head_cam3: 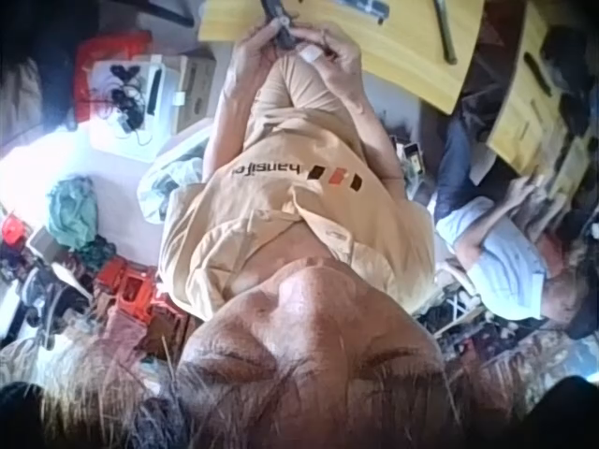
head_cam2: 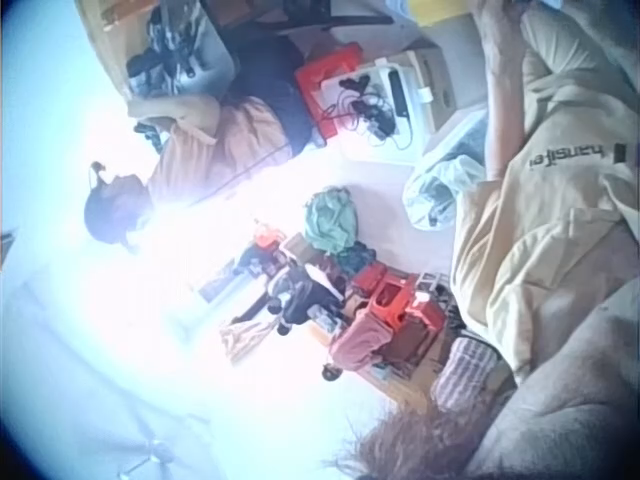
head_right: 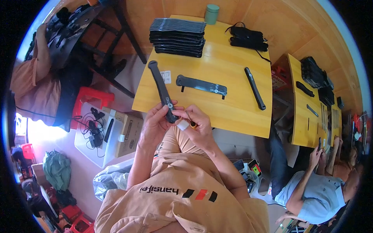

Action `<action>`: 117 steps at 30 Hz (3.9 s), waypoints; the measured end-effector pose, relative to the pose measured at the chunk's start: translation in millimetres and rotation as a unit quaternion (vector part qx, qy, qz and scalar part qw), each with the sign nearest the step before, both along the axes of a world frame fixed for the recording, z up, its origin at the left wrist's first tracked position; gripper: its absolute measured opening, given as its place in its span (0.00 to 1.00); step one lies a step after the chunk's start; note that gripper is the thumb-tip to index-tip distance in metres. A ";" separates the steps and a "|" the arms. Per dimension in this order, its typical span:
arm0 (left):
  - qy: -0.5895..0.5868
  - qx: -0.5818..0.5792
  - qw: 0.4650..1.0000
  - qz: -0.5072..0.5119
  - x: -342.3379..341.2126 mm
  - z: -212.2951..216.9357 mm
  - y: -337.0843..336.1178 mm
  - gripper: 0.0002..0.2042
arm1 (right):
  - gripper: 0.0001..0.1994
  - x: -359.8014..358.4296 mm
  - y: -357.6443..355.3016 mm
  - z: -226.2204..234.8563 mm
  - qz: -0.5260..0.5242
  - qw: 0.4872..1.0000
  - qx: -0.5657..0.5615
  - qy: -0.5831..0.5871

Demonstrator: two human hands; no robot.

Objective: The person is manually assembling black textile straps with plastic buckles and fasteners using a small tool.

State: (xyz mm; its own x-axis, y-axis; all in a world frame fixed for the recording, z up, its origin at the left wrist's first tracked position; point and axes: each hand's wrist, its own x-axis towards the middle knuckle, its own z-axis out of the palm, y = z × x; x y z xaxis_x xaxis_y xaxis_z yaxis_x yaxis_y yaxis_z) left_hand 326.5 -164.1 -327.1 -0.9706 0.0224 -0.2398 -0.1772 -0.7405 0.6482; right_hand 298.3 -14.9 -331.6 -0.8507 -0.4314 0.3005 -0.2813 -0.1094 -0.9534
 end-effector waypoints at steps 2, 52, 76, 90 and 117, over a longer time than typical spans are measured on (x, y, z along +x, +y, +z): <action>0.013 -0.002 1.000 0.001 1.6 -6.6 -3.6 0.14 | 0.12 0.6 8.8 2.2 0.043 0.996 -0.043 -0.065; 0.047 -0.201 0.966 0.156 11.0 5.3 20.3 0.14 | 0.23 13.1 23.0 23.2 0.070 0.934 0.020 -0.351; 0.028 -0.227 0.963 0.140 5.4 2.2 17.7 0.11 | 0.21 20.2 13.6 16.8 -0.025 0.986 0.124 -0.106; 0.020 -0.386 0.921 -0.052 10.9 2.8 0.8 0.10 | 0.20 18.9 18.9 19.1 0.055 0.972 0.055 -0.220; 0.075 -0.316 0.946 0.021 16.3 9.7 12.3 0.11 | 0.20 24.6 20.2 31.9 0.112 0.913 -0.098 -0.379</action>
